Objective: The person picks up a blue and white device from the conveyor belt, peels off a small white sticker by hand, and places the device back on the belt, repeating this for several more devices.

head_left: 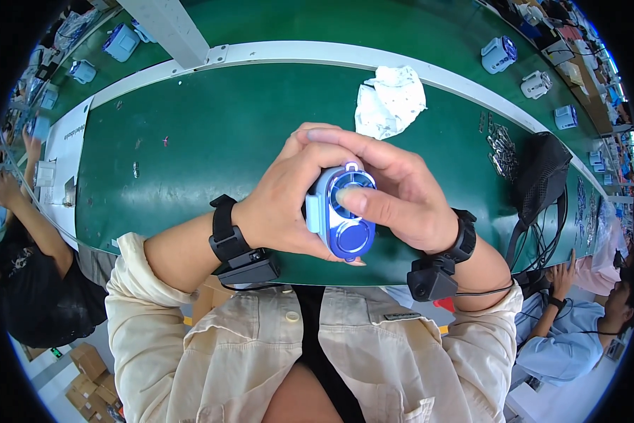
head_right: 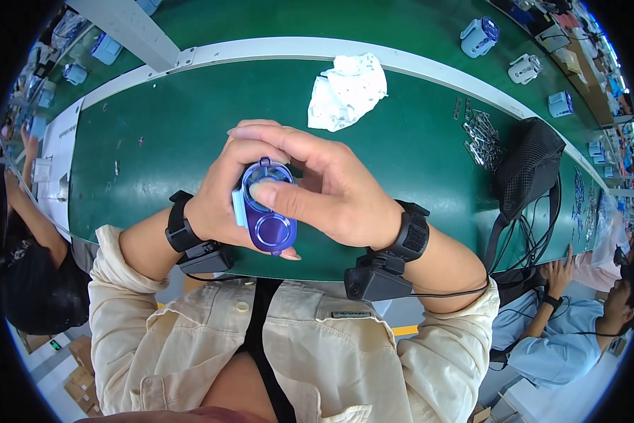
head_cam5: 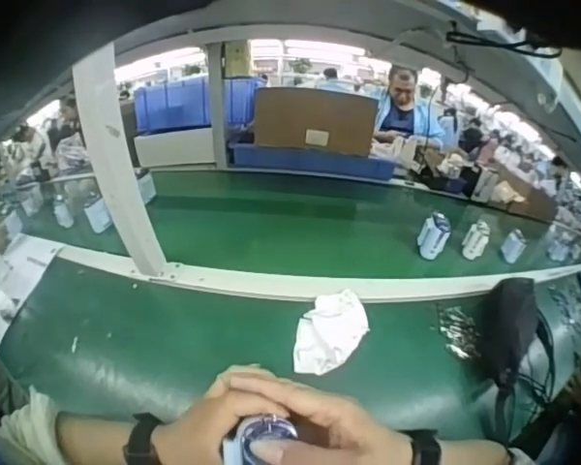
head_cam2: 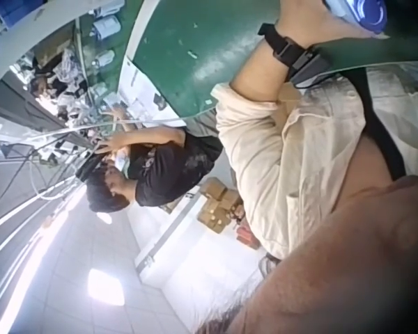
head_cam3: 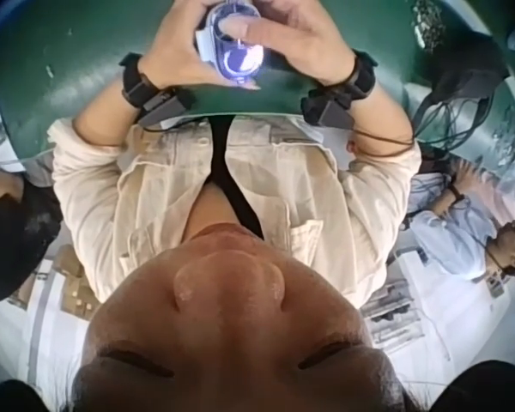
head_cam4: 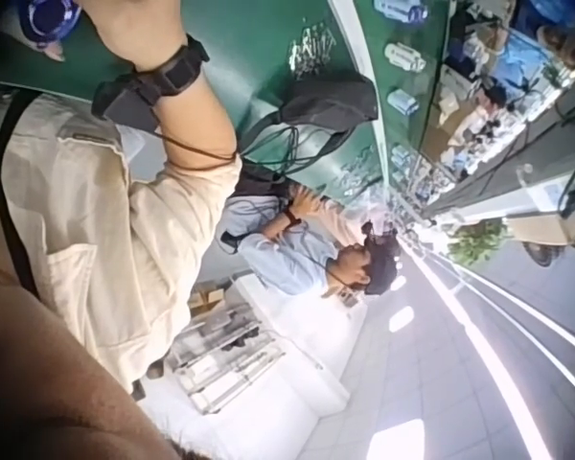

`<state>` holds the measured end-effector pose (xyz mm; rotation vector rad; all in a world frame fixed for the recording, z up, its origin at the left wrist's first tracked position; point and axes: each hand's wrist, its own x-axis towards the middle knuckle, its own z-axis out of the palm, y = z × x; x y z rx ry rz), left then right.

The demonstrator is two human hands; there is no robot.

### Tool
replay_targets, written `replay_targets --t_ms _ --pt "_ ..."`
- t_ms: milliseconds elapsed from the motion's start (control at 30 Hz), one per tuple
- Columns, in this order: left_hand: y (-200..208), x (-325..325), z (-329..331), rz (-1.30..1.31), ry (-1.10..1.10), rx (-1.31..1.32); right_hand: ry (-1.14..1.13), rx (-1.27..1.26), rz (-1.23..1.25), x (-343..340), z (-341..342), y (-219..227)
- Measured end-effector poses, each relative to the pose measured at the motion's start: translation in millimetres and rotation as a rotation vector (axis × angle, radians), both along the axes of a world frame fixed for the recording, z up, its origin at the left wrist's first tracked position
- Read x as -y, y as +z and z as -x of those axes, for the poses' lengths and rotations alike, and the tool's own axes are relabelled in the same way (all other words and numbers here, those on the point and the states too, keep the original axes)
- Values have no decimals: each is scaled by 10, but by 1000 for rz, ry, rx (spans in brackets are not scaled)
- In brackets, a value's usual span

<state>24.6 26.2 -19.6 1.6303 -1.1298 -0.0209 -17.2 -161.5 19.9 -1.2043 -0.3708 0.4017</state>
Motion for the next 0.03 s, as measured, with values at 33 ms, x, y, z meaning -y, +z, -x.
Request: replay_targets --t_ms 33 --pt "-24 -7 3 -20 -1 -38 3 -14 12 4 -6 -2"
